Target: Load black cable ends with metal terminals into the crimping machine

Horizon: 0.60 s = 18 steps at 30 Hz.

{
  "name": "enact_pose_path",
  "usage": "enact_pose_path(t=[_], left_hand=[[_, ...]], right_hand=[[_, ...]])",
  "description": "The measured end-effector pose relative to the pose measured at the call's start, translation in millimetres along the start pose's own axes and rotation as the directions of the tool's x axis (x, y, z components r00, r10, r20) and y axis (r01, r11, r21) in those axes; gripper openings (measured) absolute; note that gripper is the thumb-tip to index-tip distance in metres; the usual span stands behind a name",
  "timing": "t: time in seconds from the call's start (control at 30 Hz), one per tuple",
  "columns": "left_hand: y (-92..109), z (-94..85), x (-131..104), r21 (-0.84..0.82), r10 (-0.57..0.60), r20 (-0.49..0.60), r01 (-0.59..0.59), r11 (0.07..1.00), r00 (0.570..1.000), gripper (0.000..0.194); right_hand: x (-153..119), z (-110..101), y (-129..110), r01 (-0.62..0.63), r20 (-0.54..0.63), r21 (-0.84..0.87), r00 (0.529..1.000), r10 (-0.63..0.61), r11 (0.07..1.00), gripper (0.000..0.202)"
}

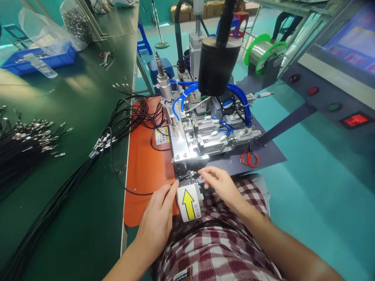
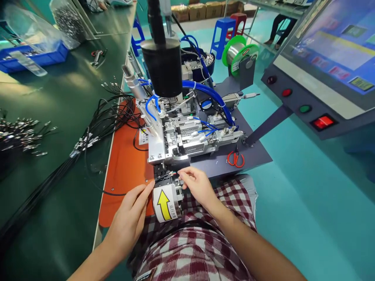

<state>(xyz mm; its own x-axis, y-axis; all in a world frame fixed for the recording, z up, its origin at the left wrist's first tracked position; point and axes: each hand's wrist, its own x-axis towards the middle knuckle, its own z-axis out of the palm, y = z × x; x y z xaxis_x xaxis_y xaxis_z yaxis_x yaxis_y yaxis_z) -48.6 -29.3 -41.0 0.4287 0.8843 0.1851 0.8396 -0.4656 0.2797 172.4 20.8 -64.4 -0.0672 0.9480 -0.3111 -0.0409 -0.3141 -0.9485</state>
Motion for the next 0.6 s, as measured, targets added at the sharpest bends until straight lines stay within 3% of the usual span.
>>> enact_pose_path(t=[0.2,0.4,0.6], left_hand=[[-4.0,4.1,13.8,0.106,0.006,0.001,-0.006,0.994,1.000,0.053],[-16.4,7.4,20.8,0.183,0.103,-0.053,-0.092,0.979,0.993,0.042],[-3.1,2.4,39.7,-0.037,0.040,-0.028,-0.041,0.998,0.999,0.037]], right_hand=[[12.5,14.2,-3.2,-0.020,-0.004,0.052,1.000,0.021,0.998,0.031],[16.8,18.8,-3.2,-0.084,0.032,0.156,0.996,0.080,0.984,0.030],[17.2,18.0,-6.4,-0.207,0.143,0.262,0.974,0.174,0.943,0.032]])
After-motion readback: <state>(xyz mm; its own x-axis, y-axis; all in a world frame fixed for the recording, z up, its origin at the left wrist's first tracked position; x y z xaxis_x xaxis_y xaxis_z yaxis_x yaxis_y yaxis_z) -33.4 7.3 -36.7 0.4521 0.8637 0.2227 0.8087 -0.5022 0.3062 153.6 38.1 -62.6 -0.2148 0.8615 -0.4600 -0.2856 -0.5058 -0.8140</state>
